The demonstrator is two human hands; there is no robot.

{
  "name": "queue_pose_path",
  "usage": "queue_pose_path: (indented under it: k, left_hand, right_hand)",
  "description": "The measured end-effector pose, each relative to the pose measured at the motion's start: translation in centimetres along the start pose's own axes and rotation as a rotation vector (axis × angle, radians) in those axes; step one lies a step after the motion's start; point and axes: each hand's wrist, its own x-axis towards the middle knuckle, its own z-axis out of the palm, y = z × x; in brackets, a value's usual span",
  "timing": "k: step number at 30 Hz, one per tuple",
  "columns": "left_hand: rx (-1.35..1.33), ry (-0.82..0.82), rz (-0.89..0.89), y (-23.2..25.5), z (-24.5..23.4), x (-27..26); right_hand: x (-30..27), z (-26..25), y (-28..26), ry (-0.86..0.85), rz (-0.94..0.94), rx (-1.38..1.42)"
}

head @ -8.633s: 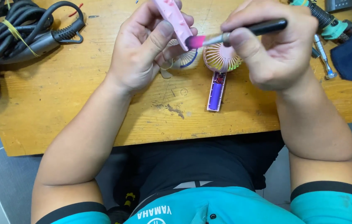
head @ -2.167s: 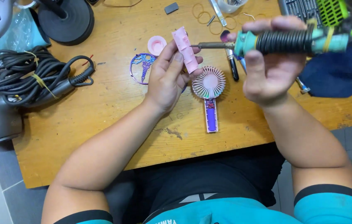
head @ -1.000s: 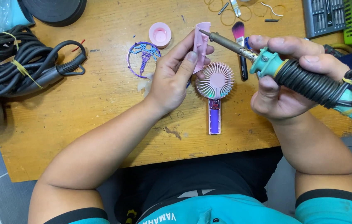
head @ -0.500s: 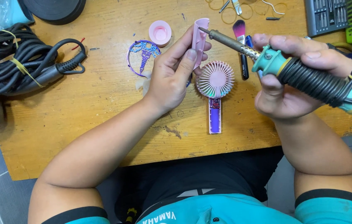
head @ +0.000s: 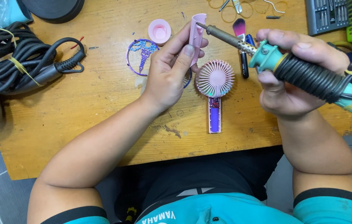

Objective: The person cleans a pink plastic fan handle with a brush, then uses a soldering iron to smooth the surface. They wipe the handle with a cloth, attach it to the fan head, and test the device by turning it on. Finally, they clean a separate purple fan component with the cloth.

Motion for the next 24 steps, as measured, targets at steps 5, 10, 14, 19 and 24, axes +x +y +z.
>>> queue_pose_path:
  k: [5,10,14,19,24]
  left_hand:
    - [-0.35,0.049,-0.103,-1.0,-0.5,0.7]
    - [-0.448,0.043,-0.139,-1.4,-0.4,0.7]
    - [-0.463,0.051,-0.132,-1.5,-0.4,0.6]
    - [-0.424,0.031,-0.138,-1.2,-0.3,0.6]
    - [-0.391,0.02,-0.122,-1.1,-0.3,0.6]
  right_hand:
    - [0.2,0.1,0.2,0.082,-0.033,0.043]
    - [-0.2,0.9,0.4,0.05,0.011,0.032]
    - [-0.4,0.5,0.1,0.013,0.038,0.051]
    - [-0.2,0.7,0.1,0.021,0.037,0.003]
    - [0.0,0.6,-0.2,0.0,0.025,-0.03]
